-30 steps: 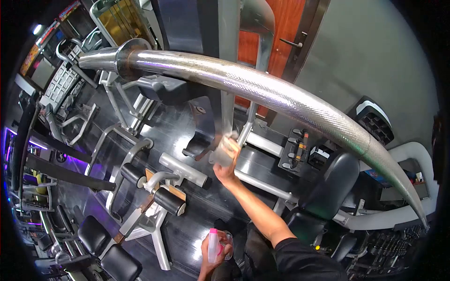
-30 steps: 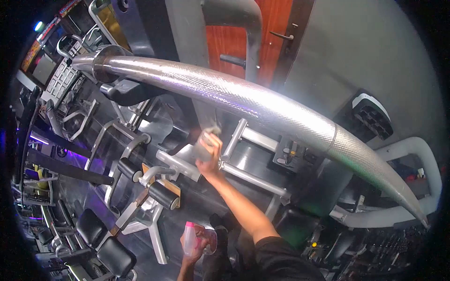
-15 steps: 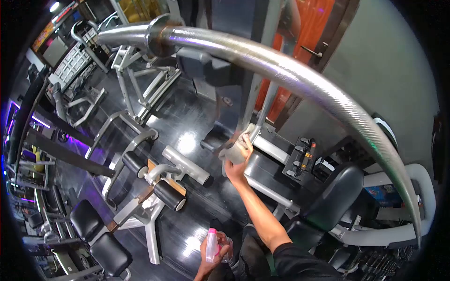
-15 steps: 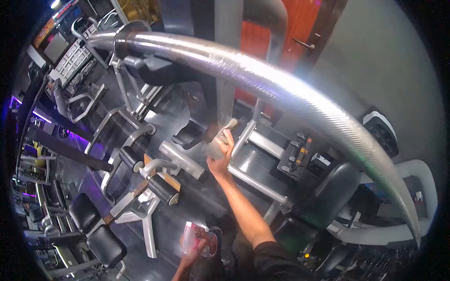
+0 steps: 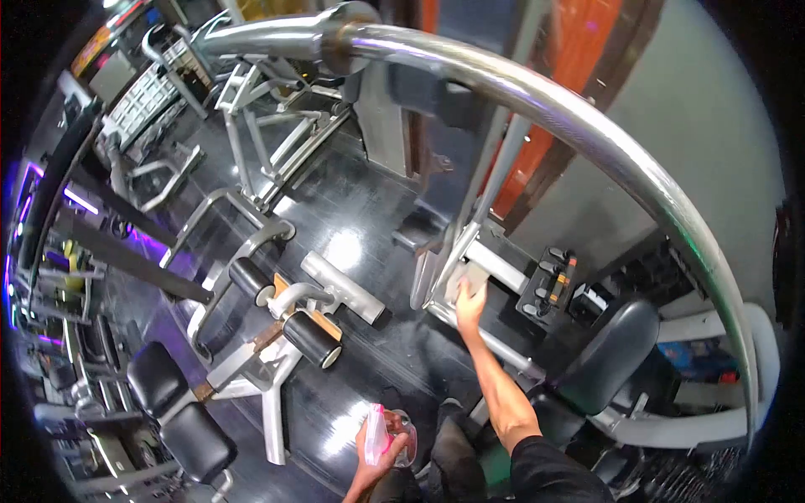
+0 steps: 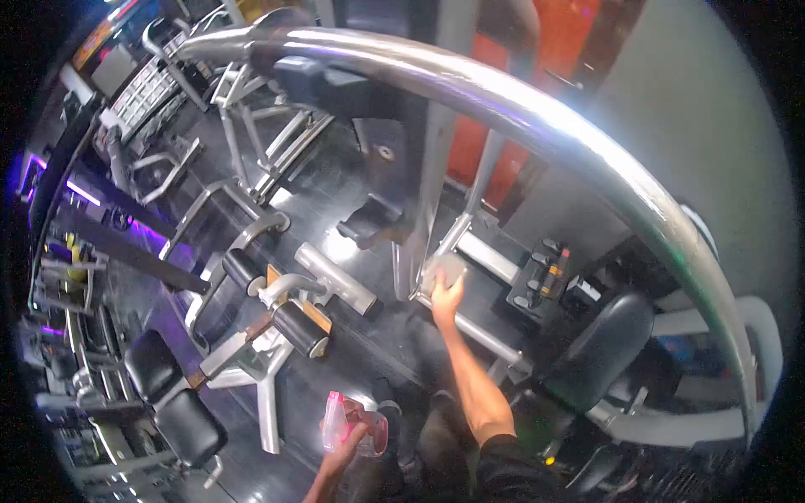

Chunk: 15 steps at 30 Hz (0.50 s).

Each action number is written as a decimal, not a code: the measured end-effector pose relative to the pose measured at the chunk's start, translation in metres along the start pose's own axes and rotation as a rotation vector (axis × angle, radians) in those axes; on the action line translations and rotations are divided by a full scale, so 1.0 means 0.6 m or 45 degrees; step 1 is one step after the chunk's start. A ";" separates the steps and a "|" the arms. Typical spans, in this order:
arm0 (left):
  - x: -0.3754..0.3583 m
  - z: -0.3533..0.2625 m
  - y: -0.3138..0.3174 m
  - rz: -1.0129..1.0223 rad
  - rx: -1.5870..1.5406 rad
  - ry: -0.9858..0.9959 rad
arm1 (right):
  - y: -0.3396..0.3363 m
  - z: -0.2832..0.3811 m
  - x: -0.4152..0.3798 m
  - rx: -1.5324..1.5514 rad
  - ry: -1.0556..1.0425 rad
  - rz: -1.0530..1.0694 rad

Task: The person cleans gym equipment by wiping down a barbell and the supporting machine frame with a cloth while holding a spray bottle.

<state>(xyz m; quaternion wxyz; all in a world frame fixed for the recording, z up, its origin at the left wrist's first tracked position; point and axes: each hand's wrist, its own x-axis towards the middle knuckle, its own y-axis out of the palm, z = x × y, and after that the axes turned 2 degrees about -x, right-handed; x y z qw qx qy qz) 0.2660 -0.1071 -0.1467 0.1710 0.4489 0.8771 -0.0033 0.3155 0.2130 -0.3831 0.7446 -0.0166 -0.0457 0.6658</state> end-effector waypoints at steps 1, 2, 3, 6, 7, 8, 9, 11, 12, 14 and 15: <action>0.000 -0.015 0.007 -0.007 0.021 0.015 | 0.014 0.089 0.029 0.126 -0.044 -0.049; 0.001 -0.012 0.010 -0.038 0.001 0.017 | 0.031 0.189 0.049 0.255 -0.080 -0.099; 0.002 -0.007 0.011 -0.003 0.088 0.026 | 0.043 0.261 0.066 0.395 -0.168 -0.065; 0.001 0.012 0.021 0.032 0.088 0.025 | 0.081 0.352 0.092 0.706 -0.310 0.021; 0.000 0.020 0.025 0.032 0.003 0.059 | 0.096 0.348 0.089 0.647 -0.315 -0.087; -0.001 0.025 0.028 0.033 -0.084 0.095 | 0.097 0.329 0.082 0.525 -0.252 0.039; -0.003 0.028 0.030 0.036 -0.084 0.099 | 0.102 0.274 0.065 0.360 -0.285 0.013; -0.008 0.027 0.031 0.079 0.014 0.098 | 0.115 0.183 0.014 0.218 -0.404 -0.013; -0.011 0.026 0.030 0.073 0.019 0.106 | 0.118 0.149 -0.014 0.235 -0.488 -0.020; -0.014 0.024 0.029 0.097 0.139 0.164 | 0.088 -0.095 0.018 0.143 -0.633 0.599; -0.018 0.026 0.029 0.093 0.145 0.157 | 0.086 -0.105 0.010 0.147 -0.623 0.601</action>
